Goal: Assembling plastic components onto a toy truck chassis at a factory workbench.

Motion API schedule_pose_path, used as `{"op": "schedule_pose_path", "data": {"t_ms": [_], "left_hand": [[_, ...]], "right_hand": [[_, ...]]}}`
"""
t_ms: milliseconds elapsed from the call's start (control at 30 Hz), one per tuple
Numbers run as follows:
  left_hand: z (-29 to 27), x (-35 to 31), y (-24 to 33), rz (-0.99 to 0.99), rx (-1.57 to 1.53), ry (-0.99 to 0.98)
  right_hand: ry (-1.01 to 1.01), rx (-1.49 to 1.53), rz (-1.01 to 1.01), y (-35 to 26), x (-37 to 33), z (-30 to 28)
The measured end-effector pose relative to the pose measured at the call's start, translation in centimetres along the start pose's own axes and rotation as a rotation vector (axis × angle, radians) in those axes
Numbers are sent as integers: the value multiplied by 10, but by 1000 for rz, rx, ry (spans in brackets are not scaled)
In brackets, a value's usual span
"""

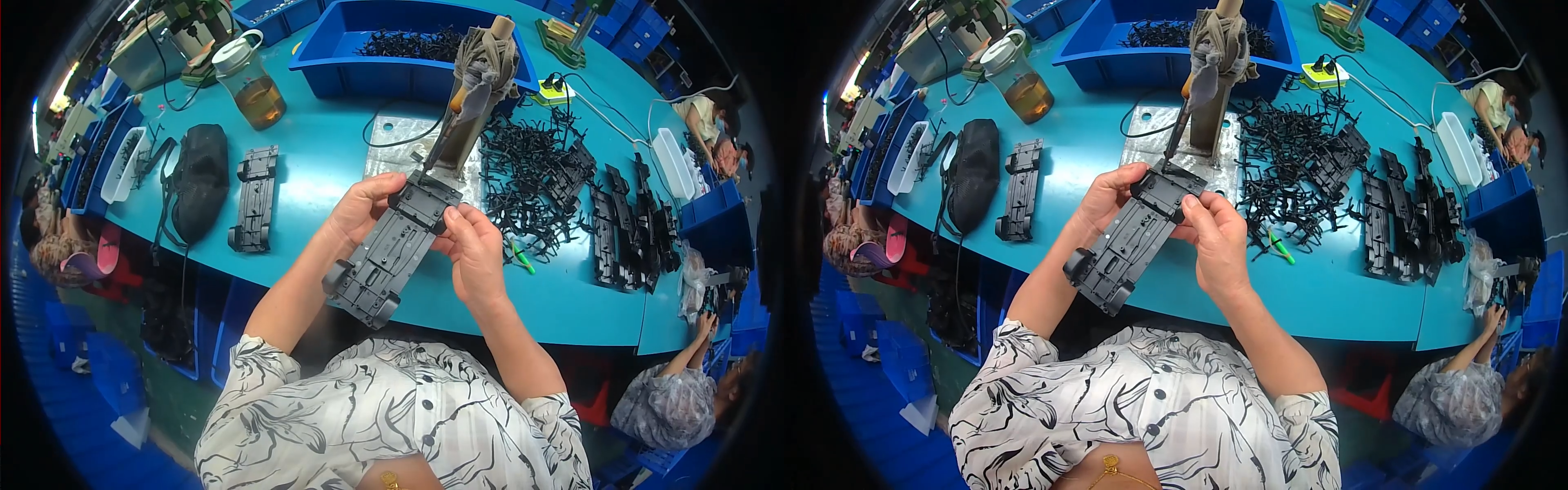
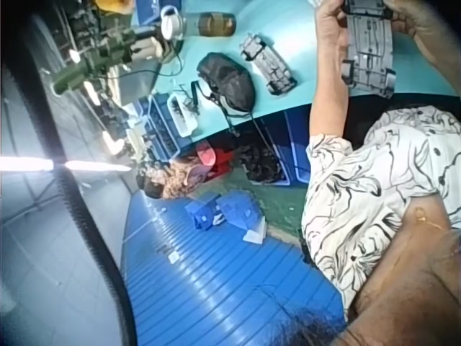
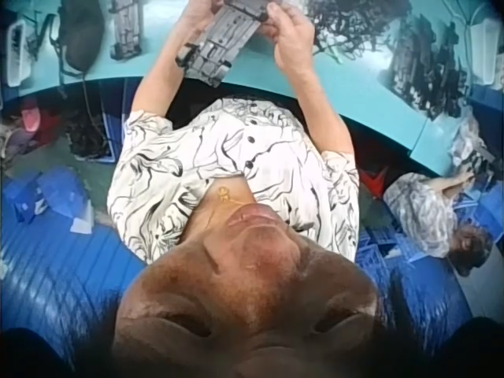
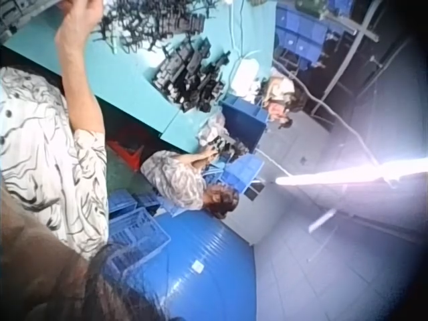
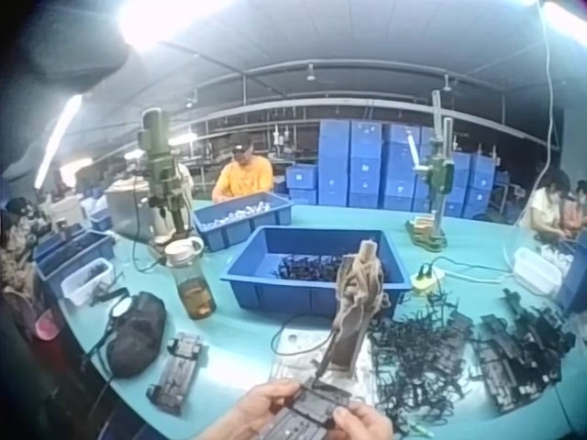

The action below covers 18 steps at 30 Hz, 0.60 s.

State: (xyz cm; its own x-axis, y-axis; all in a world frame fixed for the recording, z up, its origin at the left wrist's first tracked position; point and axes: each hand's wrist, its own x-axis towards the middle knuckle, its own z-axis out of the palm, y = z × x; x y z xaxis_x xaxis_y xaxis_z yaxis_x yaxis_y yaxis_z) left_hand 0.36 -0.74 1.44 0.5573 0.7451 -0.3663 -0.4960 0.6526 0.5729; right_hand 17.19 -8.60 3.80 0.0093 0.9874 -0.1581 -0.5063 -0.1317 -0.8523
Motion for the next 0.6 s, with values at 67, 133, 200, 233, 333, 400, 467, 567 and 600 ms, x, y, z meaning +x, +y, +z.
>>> {"op": "schedule_pose_path", "data": {"t_ms": [67,133,200,233,333,400,467,567,600], "left_hand": [[6,-4,1,4,-12,-18],[5,-4,1,9,-26,-34],[0,-2,0,24,-34,-87],[0,-3,0,25,-36,-87],[0,-2,-2,43,-17,-52],[-1,-2,-2,58,4,-49],[-2,-2,-2,55,-3,-62],[-1,-2,-1,56,1,-78],[0,-3,-1,60,12,-80]], "right_hand": [[4,-3,0,1,0,0],[6,-6,3,1,1,0],[2,-14,1,1,1,0],[1,-16,3,1,1,0],[-2,-25,-1,1,0,-1],[4,-22,-3,1,0,0],[7,-20,0,1,0,1],[17,-17,6,0,0,1],[22,-16,9,0,0,1]]}}
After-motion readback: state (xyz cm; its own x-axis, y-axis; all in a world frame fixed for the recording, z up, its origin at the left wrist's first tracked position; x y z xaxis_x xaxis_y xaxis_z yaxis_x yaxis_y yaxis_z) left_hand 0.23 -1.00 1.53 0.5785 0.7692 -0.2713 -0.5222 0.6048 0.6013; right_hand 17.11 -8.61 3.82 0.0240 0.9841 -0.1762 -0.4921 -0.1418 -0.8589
